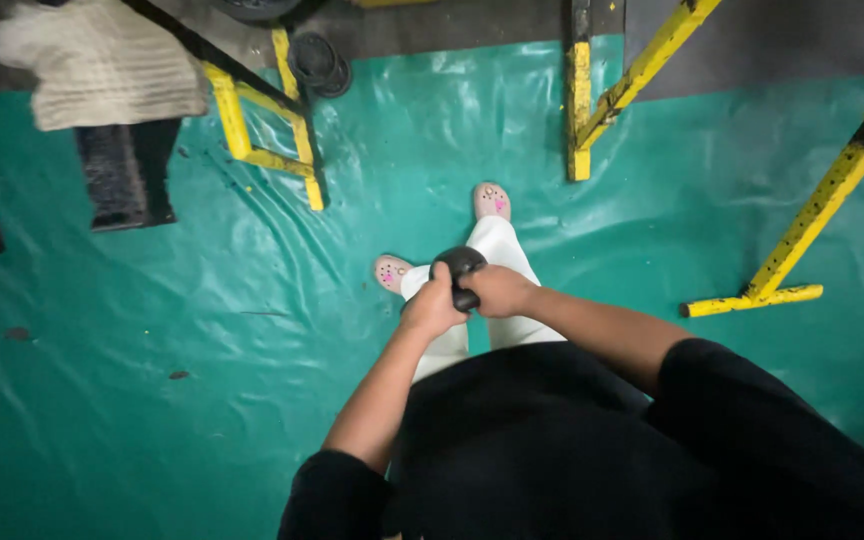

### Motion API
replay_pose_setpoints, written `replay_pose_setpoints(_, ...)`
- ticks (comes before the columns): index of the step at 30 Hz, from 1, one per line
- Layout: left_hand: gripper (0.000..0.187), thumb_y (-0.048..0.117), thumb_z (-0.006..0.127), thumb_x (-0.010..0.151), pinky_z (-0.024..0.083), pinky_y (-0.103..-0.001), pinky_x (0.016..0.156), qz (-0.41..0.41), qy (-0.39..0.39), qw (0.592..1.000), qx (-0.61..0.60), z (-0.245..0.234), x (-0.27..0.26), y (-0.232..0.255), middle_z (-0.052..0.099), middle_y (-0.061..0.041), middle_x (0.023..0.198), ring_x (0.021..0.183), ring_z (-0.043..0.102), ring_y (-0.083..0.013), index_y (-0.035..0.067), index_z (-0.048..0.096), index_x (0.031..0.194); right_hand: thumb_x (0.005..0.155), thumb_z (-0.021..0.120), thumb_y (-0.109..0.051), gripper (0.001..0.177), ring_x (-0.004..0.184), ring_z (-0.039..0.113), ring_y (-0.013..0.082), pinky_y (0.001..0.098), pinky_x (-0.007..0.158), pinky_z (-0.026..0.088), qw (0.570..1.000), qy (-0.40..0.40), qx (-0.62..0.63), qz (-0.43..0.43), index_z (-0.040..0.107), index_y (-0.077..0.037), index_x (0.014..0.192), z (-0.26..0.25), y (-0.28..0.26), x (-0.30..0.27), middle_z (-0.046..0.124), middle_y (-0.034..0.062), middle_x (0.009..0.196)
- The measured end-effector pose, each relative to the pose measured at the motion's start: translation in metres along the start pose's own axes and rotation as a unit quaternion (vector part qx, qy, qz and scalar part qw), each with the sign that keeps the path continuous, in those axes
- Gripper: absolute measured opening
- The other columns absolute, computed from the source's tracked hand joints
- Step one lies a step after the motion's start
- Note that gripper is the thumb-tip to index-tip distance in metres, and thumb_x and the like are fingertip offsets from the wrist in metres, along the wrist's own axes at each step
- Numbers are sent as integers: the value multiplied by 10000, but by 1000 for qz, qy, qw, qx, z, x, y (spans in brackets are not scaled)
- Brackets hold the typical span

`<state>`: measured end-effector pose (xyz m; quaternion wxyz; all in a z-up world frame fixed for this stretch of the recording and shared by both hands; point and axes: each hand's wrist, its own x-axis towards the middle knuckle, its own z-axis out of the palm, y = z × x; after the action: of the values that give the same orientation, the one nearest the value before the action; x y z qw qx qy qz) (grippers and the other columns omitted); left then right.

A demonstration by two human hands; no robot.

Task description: Cleaning and wiping down various gym equipment including a handle, kettlebell, and weight plate.

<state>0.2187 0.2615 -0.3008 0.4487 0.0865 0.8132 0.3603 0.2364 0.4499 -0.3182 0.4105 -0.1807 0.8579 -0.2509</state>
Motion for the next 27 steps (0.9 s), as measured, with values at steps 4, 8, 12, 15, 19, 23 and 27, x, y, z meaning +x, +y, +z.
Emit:
replay_pose_setpoints(4,735,295,941,597,550,-510,758,67,24,997,-23,-3,3,-33,696,-271,913,882,691,-438,4,462,1073,651,738,-110,340,904,692,415,519,805,546,999,39,29,-6,698,-76,986,7,2,-3,704,217,899)
replay_pose_setpoints(8,496,412,854,708,508,-544,866,147,15,987,59,9,28,-73,750,-173,1002,974,706,-397,103,684,1057,667,731,-88,324,958,679,403,512,852,537,998,48,6,25,690,-83,989,-6,12,6,705,196,951)
replay_pose_setpoints(12,532,466,843,762,509,-525,924,69,-18,996,62,45,54,-76,705,-193,1062,1043,657,-415,89,688,1105,703,710,-59,307,1033,665,383,498,886,532,997,19,31,62,689,-93,1008,5,51,15,703,170,1002)
replay_pose_setpoints(15,474,398,848,729,481,-568,874,101,44,992,68,55,67,-72,714,-189,1068,1065,640,-424,84,709,1055,641,671,8,329,1076,643,382,478,896,530,997,46,54,22,687,-67,960,30,82,21,707,162,1001)
replay_pose_setpoints(19,455,386,843,710,514,-537,898,87,40,995,40,60,83,-80,728,-175,1041,1042,651,-419,106,726,1048,664,668,0,341,1081,634,385,482,919,510,995,42,80,47,687,-69,998,48,102,33,690,176,1047)
replay_pose_setpoints(23,448,417,834,740,539,-507,896,20,-7,998,62,65,100,-87,724,-163,1047,1046,666,-387,106,710,1037,675,669,-29,321,1082,635,383,478,941,509,995,8,96,33,671,-72,992,52,120,50,692,170,1047)
replay_pose_setpoints(27,473,401,832,722,539,-524,871,-38,-15,998,39,74,115,-86,722,-157,1058,1049,664,-384,130,708,1090,692,667,-35,277,1094,626,393,492,929,503,994,-29,103,27,662,-70,967,51,140,64,685,172,1052)
